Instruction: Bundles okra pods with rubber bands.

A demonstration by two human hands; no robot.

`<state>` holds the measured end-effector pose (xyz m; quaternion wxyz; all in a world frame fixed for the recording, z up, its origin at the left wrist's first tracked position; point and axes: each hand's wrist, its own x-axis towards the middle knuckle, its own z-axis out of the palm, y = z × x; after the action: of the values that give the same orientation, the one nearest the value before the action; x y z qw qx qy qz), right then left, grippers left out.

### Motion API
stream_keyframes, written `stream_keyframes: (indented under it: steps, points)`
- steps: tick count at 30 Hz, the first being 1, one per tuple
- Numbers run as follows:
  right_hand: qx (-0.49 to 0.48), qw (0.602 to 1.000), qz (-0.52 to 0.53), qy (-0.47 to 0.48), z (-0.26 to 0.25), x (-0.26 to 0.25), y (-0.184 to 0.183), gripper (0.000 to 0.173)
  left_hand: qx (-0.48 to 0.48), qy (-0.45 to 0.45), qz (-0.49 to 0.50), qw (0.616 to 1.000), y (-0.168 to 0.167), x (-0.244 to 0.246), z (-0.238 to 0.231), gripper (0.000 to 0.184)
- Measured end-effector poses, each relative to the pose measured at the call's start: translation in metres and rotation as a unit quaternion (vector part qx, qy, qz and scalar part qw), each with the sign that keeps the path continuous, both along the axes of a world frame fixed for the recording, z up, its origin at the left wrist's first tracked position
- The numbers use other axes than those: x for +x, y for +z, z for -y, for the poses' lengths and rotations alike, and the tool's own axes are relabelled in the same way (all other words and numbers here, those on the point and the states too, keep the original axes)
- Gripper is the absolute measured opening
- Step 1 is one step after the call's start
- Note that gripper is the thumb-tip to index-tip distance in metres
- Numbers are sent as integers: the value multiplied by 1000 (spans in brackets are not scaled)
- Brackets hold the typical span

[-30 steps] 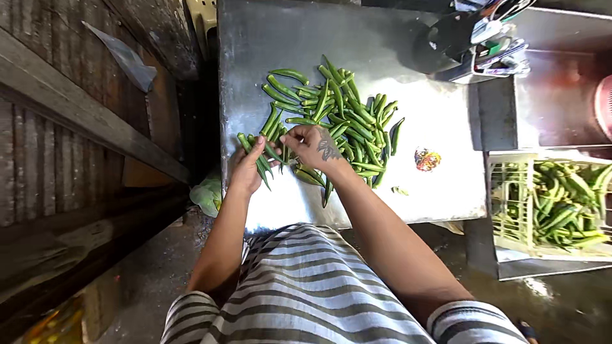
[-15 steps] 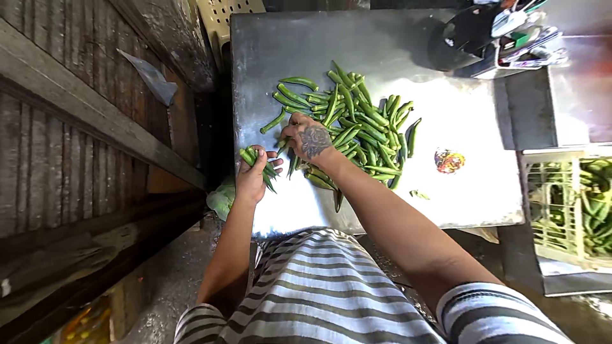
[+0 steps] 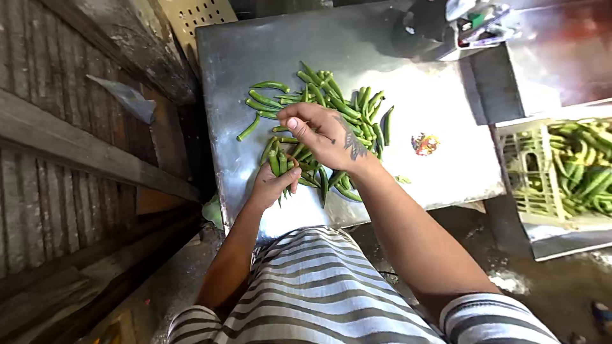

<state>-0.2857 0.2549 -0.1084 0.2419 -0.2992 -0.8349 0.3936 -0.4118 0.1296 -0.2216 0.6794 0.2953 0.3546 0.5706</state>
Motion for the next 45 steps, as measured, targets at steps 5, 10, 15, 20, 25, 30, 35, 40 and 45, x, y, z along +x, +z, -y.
stream_keyframes:
  steps: [5,10,15,20,25,30,35,40,45]
  points:
    - [-15,966,197,169,29,25,-9,62,7,-78,-256,964,31,20,-3,11]
    - [54,987,132,70,35,63,-13,72,-17,-123,-248,961,30,35,-12,19]
    - [-31,994,87,61,34,109,-31,62,-11,-166,-224,960,23,53,-23,25]
    - [-52,911,38,-408,-2,235,-58,29,-67,-176,-165,968,21,64,-20,17]
    - [-71,798,233,-552,-4,297,-126,35,-117,-219,-149,957,22,76,-14,14]
    - [-7,809,196,-553,-6,306,-157,16,-111,-230,-129,958,39,97,-27,19]
    - [-57,791,-95,-601,-2,309,-125,26,-85,-266,-185,942,51,103,-46,17]
    - [-65,686,-461,-559,7,301,-77,25,-72,-286,-246,923,52,116,-61,21]
    - [-270,627,-614,-397,34,301,-45,29,-78,-297,-247,919,53,129,-66,26]
